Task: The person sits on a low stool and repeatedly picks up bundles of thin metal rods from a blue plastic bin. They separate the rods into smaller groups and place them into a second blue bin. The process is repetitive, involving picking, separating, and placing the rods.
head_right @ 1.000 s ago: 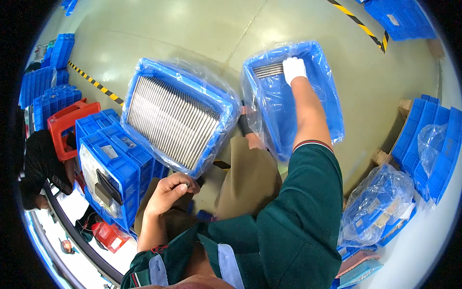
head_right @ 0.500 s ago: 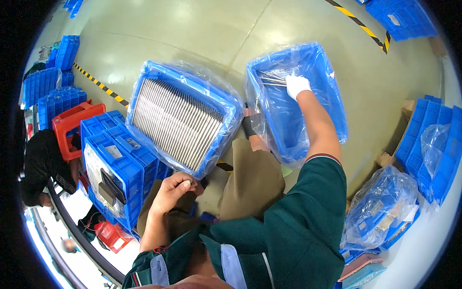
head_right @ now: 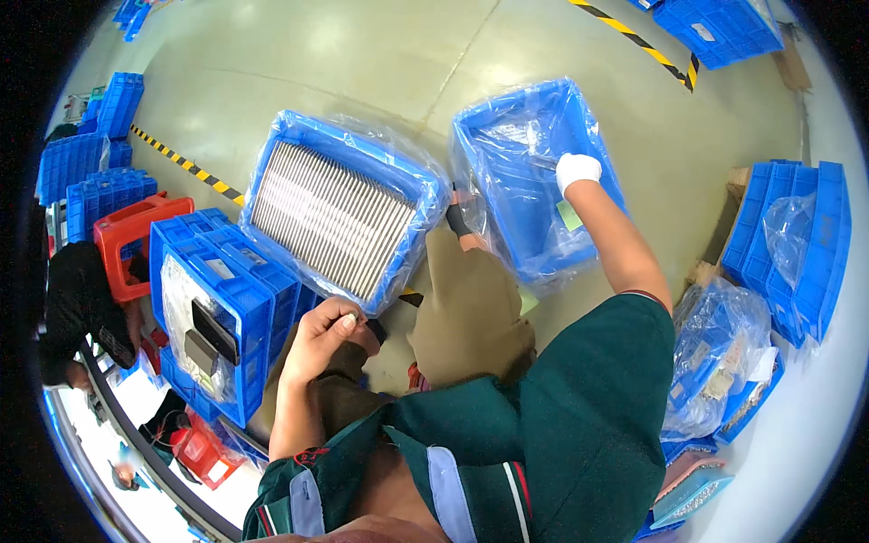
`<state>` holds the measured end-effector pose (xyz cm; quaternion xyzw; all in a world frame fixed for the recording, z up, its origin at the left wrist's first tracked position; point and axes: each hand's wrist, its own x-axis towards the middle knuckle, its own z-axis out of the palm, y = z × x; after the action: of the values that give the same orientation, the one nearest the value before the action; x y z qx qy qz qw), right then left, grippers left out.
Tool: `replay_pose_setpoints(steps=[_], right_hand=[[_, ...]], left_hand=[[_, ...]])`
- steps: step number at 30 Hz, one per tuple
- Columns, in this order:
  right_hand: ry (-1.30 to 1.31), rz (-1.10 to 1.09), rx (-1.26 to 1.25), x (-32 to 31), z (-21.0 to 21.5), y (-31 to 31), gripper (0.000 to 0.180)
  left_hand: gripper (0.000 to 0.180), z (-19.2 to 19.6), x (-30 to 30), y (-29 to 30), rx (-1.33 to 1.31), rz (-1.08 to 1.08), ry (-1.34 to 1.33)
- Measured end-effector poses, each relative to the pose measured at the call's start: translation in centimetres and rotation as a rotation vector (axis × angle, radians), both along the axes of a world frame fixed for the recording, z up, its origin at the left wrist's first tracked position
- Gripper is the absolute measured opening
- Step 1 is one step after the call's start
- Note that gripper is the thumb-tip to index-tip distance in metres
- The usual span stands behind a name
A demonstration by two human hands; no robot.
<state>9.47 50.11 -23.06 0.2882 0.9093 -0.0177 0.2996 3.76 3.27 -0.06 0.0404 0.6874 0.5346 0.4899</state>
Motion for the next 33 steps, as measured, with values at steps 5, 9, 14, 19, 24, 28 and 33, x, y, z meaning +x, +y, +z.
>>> replay_pose_setpoints(steps=[5, 9, 14, 19, 24, 28, 33], right_hand=[[-0.369, 0.277, 0.165, -1.3, -2.0, -1.0, 0.019], [-0.496, 0.274, 0.226, -3.0, -3.5, -1.5, 0.012], [-0.464, 0.231, 0.146, -2.4, -3.4, -1.5, 0.016], [-0.222, 0.103, 0.151, -1.8, -1.8, -1.3, 0.022], [-0.236, 0.127, 0.131, -4.3, 0.6, -1.9, 0.022], [-0.254, 0.122, 0.145, -6.8, 1.6, -1.1, 0.022], [-0.179, 0.021, 0.127, -9.8, 2.0, -1.3, 0.023]], left_hand=[[0.017, 0.6, 0.2, -0.1, -0.003, -0.039, 0.025], [0.019, 1.3, 0.0, 0.0, -0.016, -0.036, 0.111], [0.019, 2.1, 0.0, -0.7, -0.015, -0.052, 0.128], [0.015, 2.9, 0.2, -0.6, 0.079, -0.081, 0.284], [0.014, 2.9, 0.3, -1.0, 0.044, -0.067, 0.237], [0.015, 2.7, 0.0, -1.3, 0.055, -0.053, 0.228], [0.017, 2.1, 0.1, -1.8, 0.044, -0.008, 0.171]])
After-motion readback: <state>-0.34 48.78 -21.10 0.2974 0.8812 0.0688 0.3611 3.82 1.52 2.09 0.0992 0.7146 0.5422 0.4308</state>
